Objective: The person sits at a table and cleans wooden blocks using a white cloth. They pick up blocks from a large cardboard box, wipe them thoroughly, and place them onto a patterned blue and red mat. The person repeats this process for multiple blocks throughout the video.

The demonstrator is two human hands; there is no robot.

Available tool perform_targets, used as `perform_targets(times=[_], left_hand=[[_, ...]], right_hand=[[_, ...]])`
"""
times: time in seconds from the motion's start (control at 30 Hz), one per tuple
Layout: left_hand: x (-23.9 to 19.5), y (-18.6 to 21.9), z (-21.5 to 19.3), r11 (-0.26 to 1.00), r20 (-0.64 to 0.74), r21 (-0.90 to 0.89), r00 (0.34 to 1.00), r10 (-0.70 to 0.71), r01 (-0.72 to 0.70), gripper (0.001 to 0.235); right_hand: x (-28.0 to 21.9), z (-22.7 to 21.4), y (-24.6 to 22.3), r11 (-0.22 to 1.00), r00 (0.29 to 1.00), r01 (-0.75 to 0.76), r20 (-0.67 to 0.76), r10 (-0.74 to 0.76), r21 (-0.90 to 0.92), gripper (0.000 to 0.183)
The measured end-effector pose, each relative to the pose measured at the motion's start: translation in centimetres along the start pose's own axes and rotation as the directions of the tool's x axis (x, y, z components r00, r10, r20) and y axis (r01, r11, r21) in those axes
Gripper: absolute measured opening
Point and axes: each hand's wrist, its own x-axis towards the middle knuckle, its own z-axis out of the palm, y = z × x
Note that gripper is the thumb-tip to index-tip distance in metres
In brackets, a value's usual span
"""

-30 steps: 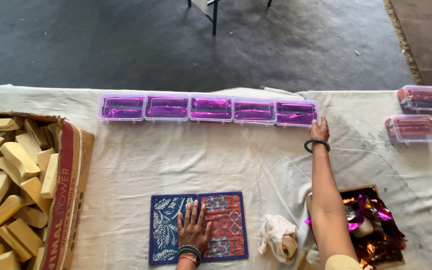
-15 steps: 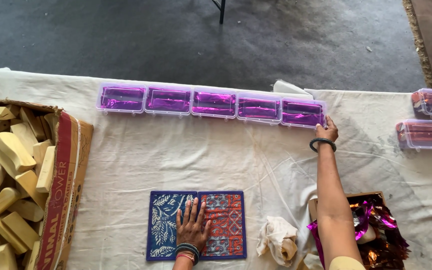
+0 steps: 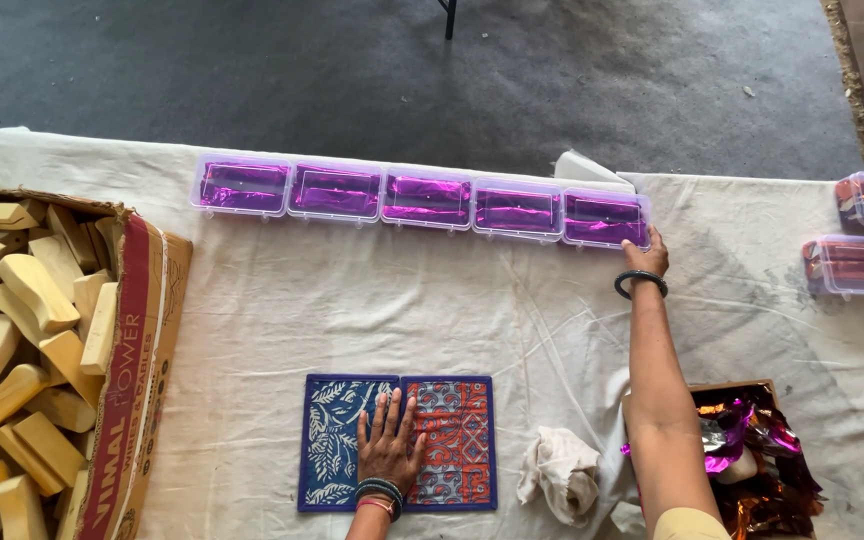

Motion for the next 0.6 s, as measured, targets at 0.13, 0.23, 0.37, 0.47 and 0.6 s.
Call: perform_targets(times=[0.13,0.23,0.37,0.47,0.6], left_hand=[[0.2,0.0,-0.2,1.000,0.018,0.002,1.000,-0.005,0.005,0.066],[0.0,0.1,-0.1,1.000,0.015,-0.003,1.000,-0.006,0.006,0.066],[0.2,0.2,-0.2,1.000,0.009,-0.007,1.000,0.003,-0.003,0.066],[0.3,0.2,-0.3,1.000,0.015,-0.009,1.000,-0.004,0.004,0.066],[-0.1,0.0,0.3,1.000,0.007,0.002,1.000,0.001,-0.001,0.067]], right_hand=[[0.2,1.9,4.0,0.967,0.971,0.196,-0.102,-0.214,-0.165,0.071],[-4.2,3.0,3.0,0.941,0.916,0.273,-0.244,-0.318,-0.201,0.063],[-15.7,6.3,3.9,0.950,0.929,0.304,-0.246,-0.277,0.078,0.047],[-28.1,4.3,2.6,0.907,0.906,0.419,0.042,-0.421,0.037,0.043],[-41.6,-4.7,-2.0,0.763,0.836,0.513,0.431,-0.340,-0.394,0.054]])
